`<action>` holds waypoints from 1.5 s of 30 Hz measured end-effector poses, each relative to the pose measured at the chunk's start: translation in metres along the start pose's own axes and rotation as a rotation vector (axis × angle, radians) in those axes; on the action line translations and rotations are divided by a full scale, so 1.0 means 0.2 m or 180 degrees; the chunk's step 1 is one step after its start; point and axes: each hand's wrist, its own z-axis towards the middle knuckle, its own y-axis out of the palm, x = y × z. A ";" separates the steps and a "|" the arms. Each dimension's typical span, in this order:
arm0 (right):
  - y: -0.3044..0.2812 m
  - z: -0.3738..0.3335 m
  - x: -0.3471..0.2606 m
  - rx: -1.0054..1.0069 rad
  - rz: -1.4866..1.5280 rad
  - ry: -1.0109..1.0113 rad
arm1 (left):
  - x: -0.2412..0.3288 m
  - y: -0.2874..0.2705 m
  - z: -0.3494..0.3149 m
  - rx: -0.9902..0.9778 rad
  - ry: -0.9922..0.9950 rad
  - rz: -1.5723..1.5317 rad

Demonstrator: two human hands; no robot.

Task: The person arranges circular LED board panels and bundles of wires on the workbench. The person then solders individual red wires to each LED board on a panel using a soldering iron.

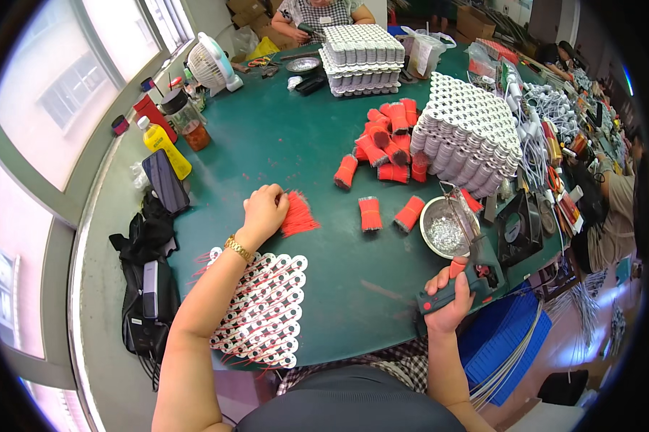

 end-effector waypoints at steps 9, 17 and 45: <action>-0.01 0.01 0.02 -0.0056 0.0123 0.0230 | 0.00 -0.23 -0.11 -0.0229 0.0115 -0.0326; -0.02 0.03 0.01 -0.0045 0.0047 0.0384 | 0.20 -0.60 -0.64 -0.1977 0.1124 0.0361; -0.08 -0.02 -0.02 -0.0356 -0.0038 0.0792 | 0.40 -0.78 -0.37 0.2079 0.1696 -0.0321</action>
